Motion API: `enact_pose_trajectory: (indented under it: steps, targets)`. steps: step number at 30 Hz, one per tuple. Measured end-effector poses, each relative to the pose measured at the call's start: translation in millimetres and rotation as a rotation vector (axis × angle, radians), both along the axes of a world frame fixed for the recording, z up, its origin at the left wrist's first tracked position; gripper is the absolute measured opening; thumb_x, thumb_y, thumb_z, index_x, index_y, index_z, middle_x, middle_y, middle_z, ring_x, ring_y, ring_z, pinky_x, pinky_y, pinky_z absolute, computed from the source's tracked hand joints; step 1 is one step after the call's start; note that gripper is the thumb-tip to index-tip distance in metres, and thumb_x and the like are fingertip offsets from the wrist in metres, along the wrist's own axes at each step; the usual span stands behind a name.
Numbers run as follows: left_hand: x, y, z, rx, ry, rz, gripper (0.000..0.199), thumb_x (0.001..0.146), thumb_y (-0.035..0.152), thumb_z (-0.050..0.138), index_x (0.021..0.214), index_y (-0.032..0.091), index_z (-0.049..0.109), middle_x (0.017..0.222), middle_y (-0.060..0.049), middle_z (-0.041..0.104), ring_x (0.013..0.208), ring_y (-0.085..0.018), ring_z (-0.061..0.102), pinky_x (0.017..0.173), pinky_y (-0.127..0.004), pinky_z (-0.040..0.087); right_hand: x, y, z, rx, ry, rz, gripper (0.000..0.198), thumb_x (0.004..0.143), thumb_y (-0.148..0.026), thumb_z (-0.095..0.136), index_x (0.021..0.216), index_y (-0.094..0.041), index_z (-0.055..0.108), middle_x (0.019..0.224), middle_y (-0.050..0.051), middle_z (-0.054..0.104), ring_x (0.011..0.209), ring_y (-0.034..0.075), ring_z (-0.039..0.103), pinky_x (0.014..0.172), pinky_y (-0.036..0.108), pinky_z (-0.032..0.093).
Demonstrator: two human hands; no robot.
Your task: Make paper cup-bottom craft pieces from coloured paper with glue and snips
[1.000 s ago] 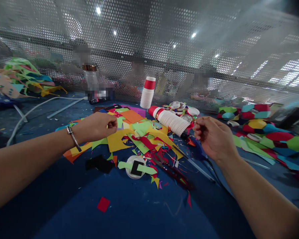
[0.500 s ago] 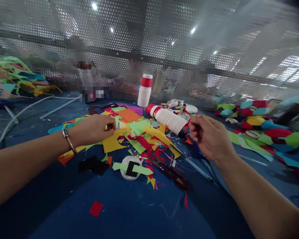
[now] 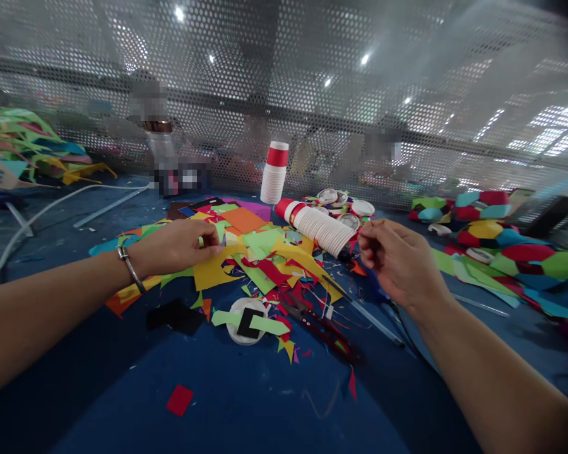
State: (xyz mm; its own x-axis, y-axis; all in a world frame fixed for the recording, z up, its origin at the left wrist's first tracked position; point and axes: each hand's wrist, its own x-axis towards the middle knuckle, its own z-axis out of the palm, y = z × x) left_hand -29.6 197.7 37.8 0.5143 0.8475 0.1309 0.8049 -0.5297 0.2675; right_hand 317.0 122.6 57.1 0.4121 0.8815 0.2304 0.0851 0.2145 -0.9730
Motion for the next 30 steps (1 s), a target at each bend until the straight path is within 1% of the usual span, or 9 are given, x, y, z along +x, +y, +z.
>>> enact_pose_trajectory:
  steps: [5, 9, 14, 17, 21, 23, 26, 28, 30]
  targets:
    - [6, -4, -0.9, 0.028, -0.038, -0.008, 0.021, 0.091, 0.041, 0.056, 0.092, 0.022, 0.067, 0.087, -0.002, 0.071, 0.071, -0.018, 0.061, 0.062, -0.029, 0.041, 1, 1, -2, 0.017, -0.052, -0.009, 0.012, 0.07, -0.02, 0.068, 0.06, -0.021, 0.062, 0.059, -0.001, 0.053, 0.047, 0.009, 0.043, 0.037, 0.02, 0.033]
    - [10, -6, -3.8, 0.071, -0.057, -0.005, 0.023, 0.09, 0.04, 0.056, 0.098, 0.021, 0.066, 0.096, -0.004, 0.071, 0.071, -0.018, 0.061, 0.062, -0.03, 0.044, 1, 0, -3, 0.022, -0.082, -0.008, 0.009, 0.07, -0.02, 0.064, 0.062, -0.022, 0.062, 0.059, -0.001, 0.052, 0.047, 0.009, 0.043, 0.037, 0.021, 0.032]
    - [1, 3, -1.9, 0.146, -0.055, 0.046, 0.028, 0.09, 0.032, 0.049, 0.111, 0.02, 0.065, 0.111, -0.008, 0.071, 0.083, -0.021, 0.065, 0.072, -0.032, 0.048, 5, 2, -6, 0.029, -0.157, -0.016, 0.011, 0.072, -0.019, 0.062, 0.062, -0.023, 0.062, 0.058, -0.001, 0.053, 0.046, 0.01, 0.043, 0.038, 0.023, 0.032]
    - [-11, 13, 0.4, 0.171, -0.018, 0.085, 0.031, 0.09, 0.033, 0.049, 0.11, 0.019, 0.067, 0.108, -0.009, 0.071, 0.087, -0.023, 0.067, 0.073, -0.033, 0.048, 6, 3, -8, 0.021, -0.236, -0.016, 0.01, 0.073, -0.019, 0.062, 0.064, -0.024, 0.061, 0.058, -0.001, 0.055, 0.045, 0.011, 0.044, 0.038, 0.024, 0.033]
    - [-17, 24, -1.8, 0.155, 0.064, 0.066, 0.032, 0.09, 0.035, 0.048, 0.104, 0.017, 0.07, 0.106, -0.012, 0.071, 0.088, -0.025, 0.068, 0.075, -0.033, 0.049, 3, 1, -9, 0.013, -0.403, -0.024, 0.005, 0.073, -0.019, 0.063, 0.069, -0.023, 0.063, 0.058, -0.002, 0.058, 0.045, 0.011, 0.046, 0.041, 0.024, 0.034]
    - [-11, 29, -1.7, 0.171, 0.102, 0.029, 0.035, 0.09, 0.034, 0.048, 0.111, 0.016, 0.069, 0.114, -0.014, 0.069, 0.101, -0.029, 0.066, 0.086, -0.037, 0.049, 2, 0, -10, 0.016, -0.492, -0.024, 0.003, 0.073, -0.02, 0.064, 0.071, -0.023, 0.065, 0.059, -0.002, 0.059, 0.047, 0.012, 0.047, 0.042, 0.025, 0.035]
    - [7, 43, 2.9, 0.214, 0.15, -0.05, 0.041, 0.09, 0.033, 0.05, 0.122, 0.013, 0.066, 0.126, -0.019, 0.064, 0.121, -0.035, 0.056, 0.106, -0.046, 0.04, 1, -1, -11, 0.019, -0.591, -0.012, 0.003, 0.075, -0.024, 0.064, 0.073, -0.022, 0.065, 0.06, -0.002, 0.06, 0.048, 0.013, 0.049, 0.045, 0.026, 0.037]
    - [21, 57, 6.9, 0.22, 0.172, -0.102, 0.045, 0.089, 0.031, 0.054, 0.129, 0.013, 0.063, 0.132, -0.019, 0.063, 0.124, -0.035, 0.054, 0.11, -0.048, 0.036, 2, -1, -10, 0.02, -0.638, -0.008, 0.004, 0.075, -0.025, 0.064, 0.074, -0.022, 0.065, 0.061, -0.001, 0.061, 0.049, 0.013, 0.05, 0.047, 0.027, 0.038]
    - [34, 72, 9.3, 0.188, 0.191, -0.164, 0.049, 0.086, 0.032, 0.062, 0.132, 0.014, 0.062, 0.134, -0.017, 0.064, 0.124, -0.036, 0.054, 0.109, -0.048, 0.037, 2, -1, -8, 0.022, -0.675, -0.014, 0.004, 0.075, -0.025, 0.063, 0.075, -0.022, 0.065, 0.061, -0.001, 0.06, 0.049, 0.014, 0.05, 0.048, 0.028, 0.038]
